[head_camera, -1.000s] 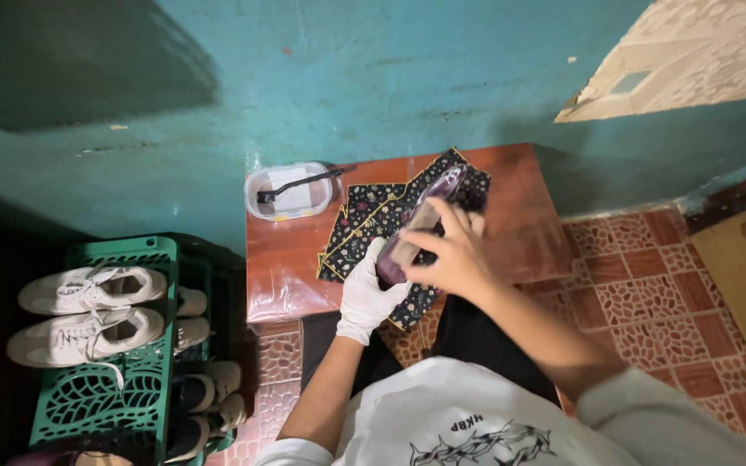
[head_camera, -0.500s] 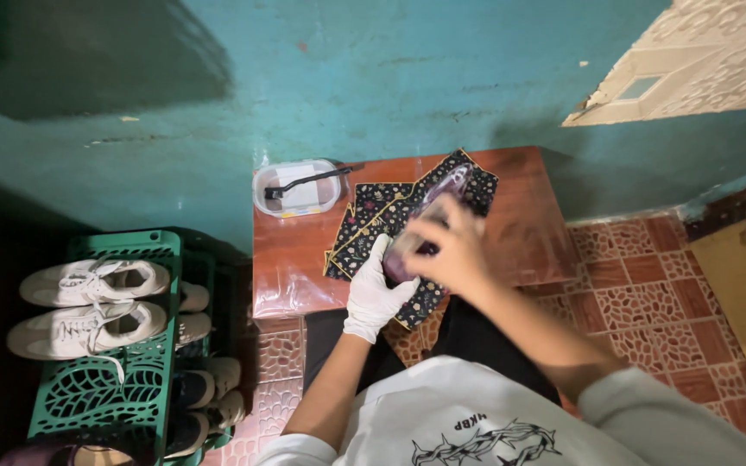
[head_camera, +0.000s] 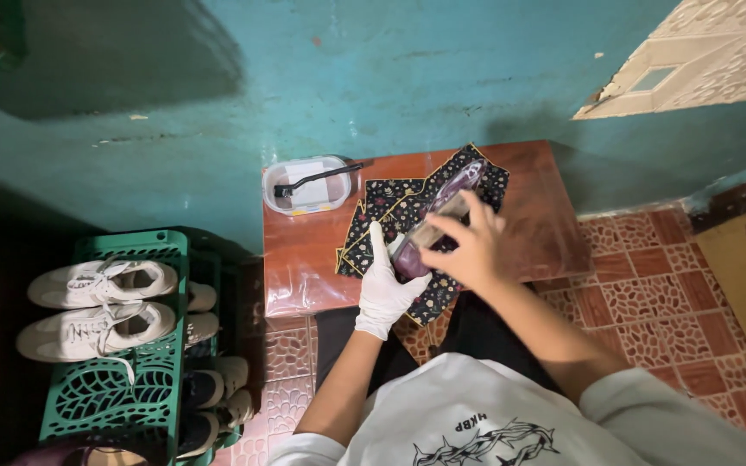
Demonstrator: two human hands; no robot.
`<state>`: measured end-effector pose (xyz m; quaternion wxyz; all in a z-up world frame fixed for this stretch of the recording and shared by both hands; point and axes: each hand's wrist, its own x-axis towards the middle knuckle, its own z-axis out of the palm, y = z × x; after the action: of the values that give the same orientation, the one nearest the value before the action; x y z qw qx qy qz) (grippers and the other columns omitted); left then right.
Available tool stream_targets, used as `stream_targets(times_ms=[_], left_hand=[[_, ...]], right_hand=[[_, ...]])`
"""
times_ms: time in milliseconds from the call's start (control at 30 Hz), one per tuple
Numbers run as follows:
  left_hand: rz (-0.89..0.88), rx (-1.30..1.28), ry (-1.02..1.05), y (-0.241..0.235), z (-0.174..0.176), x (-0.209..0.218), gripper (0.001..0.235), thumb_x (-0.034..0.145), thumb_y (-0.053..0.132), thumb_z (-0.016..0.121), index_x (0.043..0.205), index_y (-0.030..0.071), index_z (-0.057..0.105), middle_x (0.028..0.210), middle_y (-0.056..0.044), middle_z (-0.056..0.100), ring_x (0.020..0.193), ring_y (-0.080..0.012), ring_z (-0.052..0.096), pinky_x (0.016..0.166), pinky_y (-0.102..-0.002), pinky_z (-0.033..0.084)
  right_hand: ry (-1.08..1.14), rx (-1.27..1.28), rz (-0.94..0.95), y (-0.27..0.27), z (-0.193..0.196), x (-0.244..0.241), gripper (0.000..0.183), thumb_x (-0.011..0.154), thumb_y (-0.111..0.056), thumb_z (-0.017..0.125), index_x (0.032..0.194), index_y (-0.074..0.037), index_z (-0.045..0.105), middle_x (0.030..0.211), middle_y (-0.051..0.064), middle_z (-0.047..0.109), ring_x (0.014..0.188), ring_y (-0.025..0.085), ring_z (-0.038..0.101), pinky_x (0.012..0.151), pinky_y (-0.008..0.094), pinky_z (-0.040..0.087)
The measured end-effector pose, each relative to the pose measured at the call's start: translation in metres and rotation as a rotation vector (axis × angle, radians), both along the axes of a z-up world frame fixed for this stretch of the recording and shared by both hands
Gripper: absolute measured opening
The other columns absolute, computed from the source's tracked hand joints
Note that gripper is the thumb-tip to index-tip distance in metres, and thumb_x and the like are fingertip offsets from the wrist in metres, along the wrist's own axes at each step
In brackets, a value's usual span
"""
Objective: The person scrubs a purple shoe with a brush, repeatedly dipping it into a container of liquid. The shoe is held in the left hand while the right hand performs the scrubbing action on the upper and sole.
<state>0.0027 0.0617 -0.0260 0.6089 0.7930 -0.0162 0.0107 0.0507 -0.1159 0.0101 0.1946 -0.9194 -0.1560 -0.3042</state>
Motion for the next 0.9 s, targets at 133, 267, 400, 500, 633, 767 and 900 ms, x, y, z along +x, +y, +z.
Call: stream_targets(times_ms=[133, 267, 400, 500, 633, 767, 900], left_hand=[[-0.033, 0.074, -0.063, 0.004, -0.020, 0.004, 0.139, 0.060, 0.042, 0.088, 0.165, 0.015, 0.001, 0.142, -0.005, 0.063, 0.125, -0.0246, 0.063, 0.104, -0.038, 0.053], [-0.043, 0.040, -0.049, 0.006, -0.010, 0.002, 0.136, 0.062, 0.037, 0.088, 0.164, 0.015, 0.001, 0.139, -0.007, 0.064, 0.124, -0.0266, 0.063, 0.105, -0.039, 0.054], [-0.057, 0.092, -0.083, 0.002, -0.025, 0.005, 0.145, 0.054, 0.047, 0.091, 0.165, 0.015, 0.002, 0.141, -0.007, 0.063, 0.124, -0.0266, 0.063, 0.105, -0.039, 0.054], [-0.033, 0.036, -0.073, 0.004, -0.016, 0.004, 0.136, 0.062, 0.041, 0.088, 0.165, 0.017, 0.002, 0.139, -0.008, 0.064, 0.123, -0.0288, 0.064, 0.103, -0.040, 0.054], [-0.031, 0.035, -0.084, 0.004, -0.015, 0.006, 0.138, 0.060, 0.046, 0.088, 0.165, 0.018, 0.003, 0.141, -0.008, 0.063, 0.125, -0.0290, 0.062, 0.104, -0.042, 0.054], [-0.030, 0.012, -0.053, 0.005, -0.015, 0.005, 0.139, 0.058, 0.046, 0.089, 0.165, 0.018, 0.004, 0.137, -0.007, 0.066, 0.123, -0.0284, 0.064, 0.104, -0.042, 0.054], [-0.051, -0.010, -0.097, 0.003, -0.035, 0.007, 0.143, 0.056, 0.044, 0.090, 0.165, 0.016, 0.002, 0.137, -0.008, 0.066, 0.121, -0.0292, 0.065, 0.101, -0.042, 0.054]], right_hand=[[-0.020, -0.023, 0.109, 0.014, -0.010, -0.024, 0.049, 0.051, -0.046, 0.087, 0.098, -0.037, 0.078, 0.137, 0.013, 0.060, 0.106, 0.036, 0.065, 0.077, 0.043, 0.043], [-0.039, 0.022, 0.089, 0.002, -0.018, -0.003, 0.042, 0.060, -0.041, 0.087, 0.100, -0.035, 0.078, 0.129, 0.014, 0.062, 0.100, 0.038, 0.067, 0.074, 0.047, 0.046], [0.005, 0.026, 0.176, 0.016, -0.007, -0.039, 0.048, 0.053, -0.045, 0.087, 0.099, -0.035, 0.079, 0.137, 0.015, 0.059, 0.108, 0.038, 0.064, 0.076, 0.043, 0.041], [-0.076, -0.044, 0.034, -0.011, -0.016, -0.004, 0.056, 0.054, -0.051, 0.087, 0.107, -0.038, 0.076, 0.138, 0.014, 0.058, 0.104, 0.035, 0.065, 0.075, 0.045, 0.045], [0.106, 0.046, 0.114, 0.029, 0.042, -0.035, 0.044, 0.058, -0.044, 0.088, 0.100, -0.035, 0.079, 0.131, 0.014, 0.063, 0.103, 0.040, 0.067, 0.079, 0.052, 0.047], [0.077, 0.030, 0.034, 0.003, 0.010, -0.018, 0.047, 0.056, -0.046, 0.089, 0.100, -0.036, 0.078, 0.135, 0.014, 0.059, 0.107, 0.039, 0.065, 0.079, 0.050, 0.046], [0.180, 0.034, 0.079, 0.013, 0.005, -0.040, 0.050, 0.051, -0.049, 0.088, 0.099, -0.038, 0.079, 0.138, 0.013, 0.058, 0.110, 0.037, 0.063, 0.081, 0.045, 0.043]])
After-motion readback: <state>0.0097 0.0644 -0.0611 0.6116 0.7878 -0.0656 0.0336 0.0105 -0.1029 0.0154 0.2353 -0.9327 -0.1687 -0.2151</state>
